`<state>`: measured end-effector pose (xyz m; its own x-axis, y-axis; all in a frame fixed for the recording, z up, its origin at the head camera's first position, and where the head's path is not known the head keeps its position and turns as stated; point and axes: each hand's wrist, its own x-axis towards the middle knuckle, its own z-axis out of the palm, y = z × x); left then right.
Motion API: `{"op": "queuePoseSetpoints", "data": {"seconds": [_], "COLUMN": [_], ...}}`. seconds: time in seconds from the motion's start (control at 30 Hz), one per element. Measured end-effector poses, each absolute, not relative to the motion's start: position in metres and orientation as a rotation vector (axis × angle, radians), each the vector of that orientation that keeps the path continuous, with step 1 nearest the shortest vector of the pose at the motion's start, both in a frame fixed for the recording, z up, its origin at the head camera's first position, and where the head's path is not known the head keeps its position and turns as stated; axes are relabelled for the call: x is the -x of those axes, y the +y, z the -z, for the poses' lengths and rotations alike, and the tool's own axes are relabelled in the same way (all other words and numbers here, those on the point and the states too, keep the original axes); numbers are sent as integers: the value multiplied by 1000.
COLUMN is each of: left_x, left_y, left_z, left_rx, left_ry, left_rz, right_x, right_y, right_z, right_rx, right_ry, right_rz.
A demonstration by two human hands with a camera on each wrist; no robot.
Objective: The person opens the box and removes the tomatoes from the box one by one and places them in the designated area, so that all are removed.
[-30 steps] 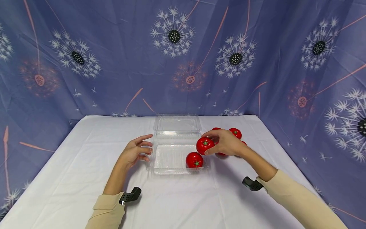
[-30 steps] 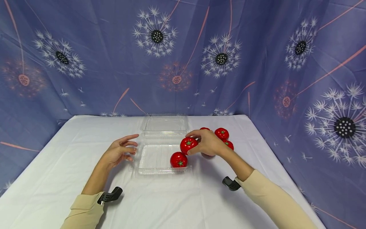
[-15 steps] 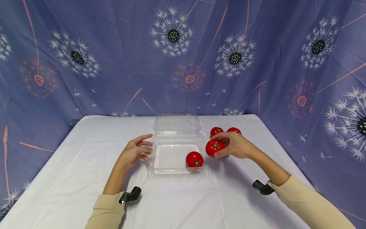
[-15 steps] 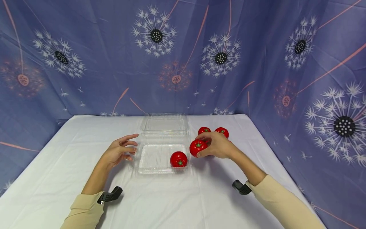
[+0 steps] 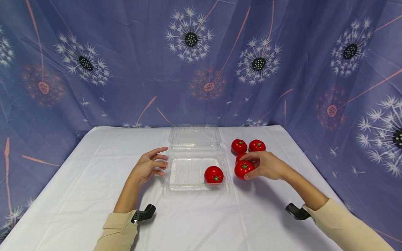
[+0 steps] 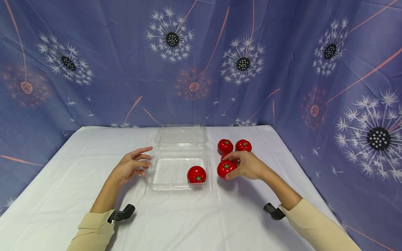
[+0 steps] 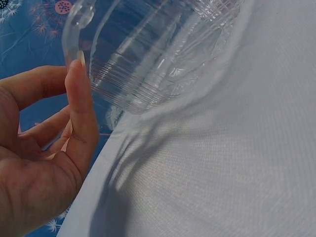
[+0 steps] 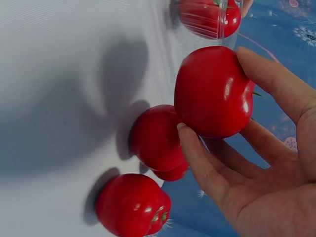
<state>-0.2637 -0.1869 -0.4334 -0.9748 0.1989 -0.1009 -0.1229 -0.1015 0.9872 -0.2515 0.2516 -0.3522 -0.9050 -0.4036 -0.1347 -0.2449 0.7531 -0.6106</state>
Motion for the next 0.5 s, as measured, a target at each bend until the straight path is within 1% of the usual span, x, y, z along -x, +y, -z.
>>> {"op": "queuePoseSetpoints", "data": {"seconds": [0.3,0.5], "left_x": [265,265], "left_y": [-187,-187], "left_z": [435,436], "left_rx": [-63,-84], "left_ry": [1947,1957], "left_rz": [-2187,-2172], "right_x": [249,248], "right_y": [262,267], "right_z": [365,369], "right_rx": [568,528], "right_ry": [2643,2623], "right_rz": [844,855]}}
